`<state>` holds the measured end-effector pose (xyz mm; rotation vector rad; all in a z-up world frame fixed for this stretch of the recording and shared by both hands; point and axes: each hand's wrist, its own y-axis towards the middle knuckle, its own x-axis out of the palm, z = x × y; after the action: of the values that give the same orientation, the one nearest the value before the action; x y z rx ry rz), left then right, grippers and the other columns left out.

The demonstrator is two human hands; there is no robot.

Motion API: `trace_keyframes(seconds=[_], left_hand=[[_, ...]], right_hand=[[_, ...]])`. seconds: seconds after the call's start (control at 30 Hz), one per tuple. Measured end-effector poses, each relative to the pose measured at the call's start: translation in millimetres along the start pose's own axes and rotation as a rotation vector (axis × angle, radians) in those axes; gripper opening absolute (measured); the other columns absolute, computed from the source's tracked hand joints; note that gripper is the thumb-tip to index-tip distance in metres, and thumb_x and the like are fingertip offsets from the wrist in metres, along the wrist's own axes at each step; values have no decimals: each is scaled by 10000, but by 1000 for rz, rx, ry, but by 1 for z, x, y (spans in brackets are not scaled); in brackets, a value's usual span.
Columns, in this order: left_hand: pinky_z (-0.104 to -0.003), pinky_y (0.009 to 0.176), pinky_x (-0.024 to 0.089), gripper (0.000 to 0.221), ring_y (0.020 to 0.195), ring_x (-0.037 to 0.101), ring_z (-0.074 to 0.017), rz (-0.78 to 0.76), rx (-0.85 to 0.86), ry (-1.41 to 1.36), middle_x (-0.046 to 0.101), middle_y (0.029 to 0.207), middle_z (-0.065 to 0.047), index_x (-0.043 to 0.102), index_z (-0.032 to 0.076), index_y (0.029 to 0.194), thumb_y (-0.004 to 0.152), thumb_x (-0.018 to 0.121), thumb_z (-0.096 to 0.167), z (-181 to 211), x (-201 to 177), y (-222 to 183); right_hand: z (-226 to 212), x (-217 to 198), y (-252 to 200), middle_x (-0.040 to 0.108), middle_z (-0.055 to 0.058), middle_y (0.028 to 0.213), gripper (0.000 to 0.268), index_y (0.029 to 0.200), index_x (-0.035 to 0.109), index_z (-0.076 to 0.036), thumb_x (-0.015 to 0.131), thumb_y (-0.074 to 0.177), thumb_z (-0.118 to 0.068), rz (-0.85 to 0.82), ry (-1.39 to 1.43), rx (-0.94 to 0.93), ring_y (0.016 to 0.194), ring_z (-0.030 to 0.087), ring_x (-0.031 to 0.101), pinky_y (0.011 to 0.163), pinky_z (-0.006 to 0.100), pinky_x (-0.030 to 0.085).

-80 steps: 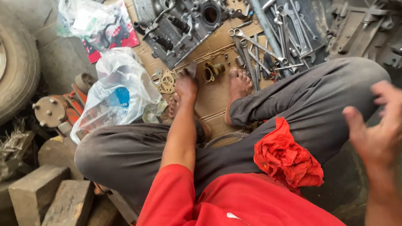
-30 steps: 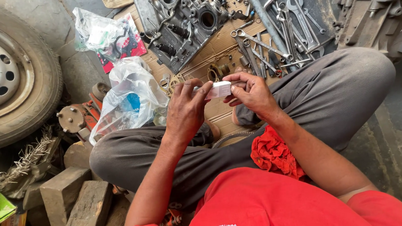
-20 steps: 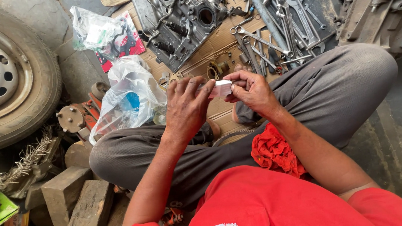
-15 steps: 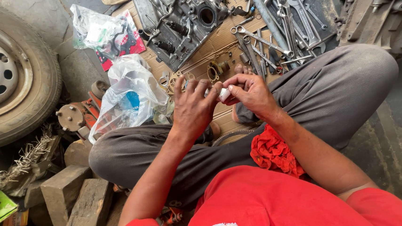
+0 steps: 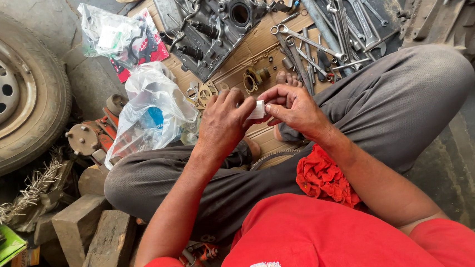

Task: Applying sealant to a thermostat housing and preparing engine components for assembly while sitting on a workshop floor.

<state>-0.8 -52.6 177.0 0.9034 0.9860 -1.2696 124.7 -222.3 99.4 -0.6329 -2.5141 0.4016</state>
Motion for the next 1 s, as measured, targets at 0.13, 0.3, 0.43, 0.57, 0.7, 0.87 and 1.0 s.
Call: trace_keyframes(seconds=[0.13,0.3,0.43,0.57,0.7,0.87,1.0], left_hand=[[-404,784,431,349,965,581,-235,53,48,52,578,986,-44,629,154,1002,843,764,435,0,1,1],[-387,775,412,310,933,560,-214,88,64,131,563,969,-22,624,178,966,896,716,465,4,3,2],[-381,774,408,283,937,559,-208,94,64,155,562,973,-17,631,190,978,918,702,457,5,2,2],[-385,762,404,303,928,555,-214,87,77,136,559,967,-24,632,189,980,919,690,480,4,2,3],[-389,754,402,311,938,557,-219,85,101,107,555,968,-34,634,184,1000,915,690,478,3,3,4],[-395,786,417,264,978,568,-219,71,125,153,569,1023,-39,615,188,1013,921,698,421,2,16,0],[-403,806,424,242,1002,574,-224,86,122,191,590,1076,-44,607,193,1025,913,698,387,3,21,0]], right_hand=[[-3,4,0,745,110,1053,251,1222,642,39,622,982,-31,15,-39,2,930,173,752,765,291,641],[1,5,-1,745,102,1060,275,1242,649,44,627,974,-15,20,-152,-52,945,139,746,806,265,638],[4,2,-1,747,105,1041,291,1258,657,40,627,974,-13,31,-136,-21,900,139,734,780,261,620],[-2,2,-2,746,81,1064,302,1266,647,23,638,970,-34,0,-106,13,930,118,729,770,262,627],[-5,1,-3,746,72,1054,302,1262,646,9,646,965,-48,-1,-37,92,923,119,734,742,274,633],[12,1,3,739,87,1039,218,1179,653,27,669,968,-23,-1,-99,-9,953,132,740,795,253,627],[14,5,6,744,87,969,164,1104,642,16,628,940,9,49,-143,-16,899,123,751,746,231,619]])
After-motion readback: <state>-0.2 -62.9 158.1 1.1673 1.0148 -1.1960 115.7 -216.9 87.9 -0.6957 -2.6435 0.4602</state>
